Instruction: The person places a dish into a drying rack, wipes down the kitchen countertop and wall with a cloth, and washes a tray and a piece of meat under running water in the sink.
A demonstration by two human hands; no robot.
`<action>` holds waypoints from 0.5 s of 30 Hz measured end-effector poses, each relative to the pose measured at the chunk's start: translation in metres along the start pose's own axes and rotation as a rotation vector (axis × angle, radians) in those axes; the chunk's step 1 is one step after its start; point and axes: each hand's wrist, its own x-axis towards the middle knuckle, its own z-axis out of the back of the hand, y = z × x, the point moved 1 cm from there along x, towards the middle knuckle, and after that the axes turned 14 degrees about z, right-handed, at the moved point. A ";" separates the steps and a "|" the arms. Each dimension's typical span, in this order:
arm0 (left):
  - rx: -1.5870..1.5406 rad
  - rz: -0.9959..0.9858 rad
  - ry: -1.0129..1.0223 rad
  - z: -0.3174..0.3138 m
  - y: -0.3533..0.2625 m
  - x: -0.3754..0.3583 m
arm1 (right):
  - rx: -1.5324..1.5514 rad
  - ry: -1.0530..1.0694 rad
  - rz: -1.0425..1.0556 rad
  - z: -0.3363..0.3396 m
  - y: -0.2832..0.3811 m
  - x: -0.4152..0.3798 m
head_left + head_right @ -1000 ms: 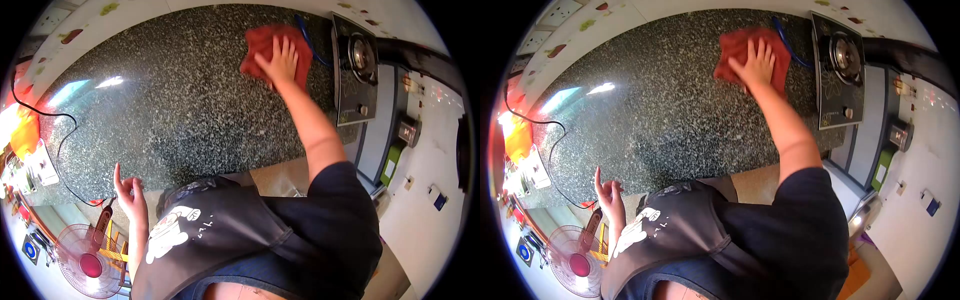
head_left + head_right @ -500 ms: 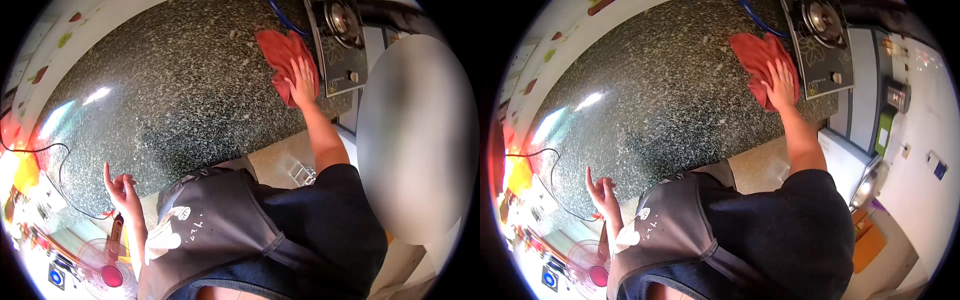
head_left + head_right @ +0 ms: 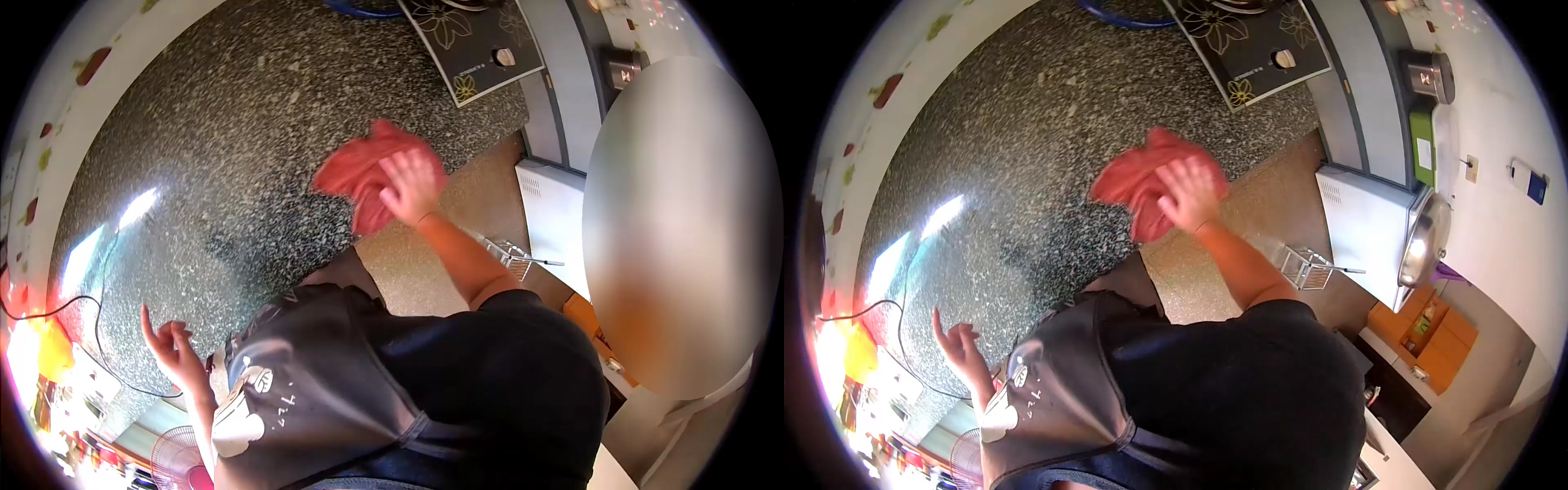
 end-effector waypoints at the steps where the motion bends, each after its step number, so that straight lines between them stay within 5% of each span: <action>1: 0.015 0.007 0.001 0.000 -0.004 0.000 | -0.060 0.226 -0.184 0.037 -0.025 0.013; 4: 0.053 0.021 -0.010 -0.005 -0.010 -0.009 | -0.088 -0.173 -0.544 0.017 -0.132 0.013; 10: 0.210 -0.006 -0.007 -0.026 -0.018 -0.026 | -0.120 -0.283 -0.976 0.003 -0.322 0.054; 12: 0.252 -0.025 -0.079 -0.028 -0.022 -0.033 | 0.186 -0.021 -0.617 0.019 -0.368 0.048; 14: 0.358 -0.067 -0.139 -0.018 -0.028 -0.039 | 0.503 -0.343 -1.132 0.097 -0.289 0.079; 15: 0.418 -0.076 -0.128 -0.014 -0.031 -0.039 | 0.652 -0.611 -1.192 0.101 -0.279 0.073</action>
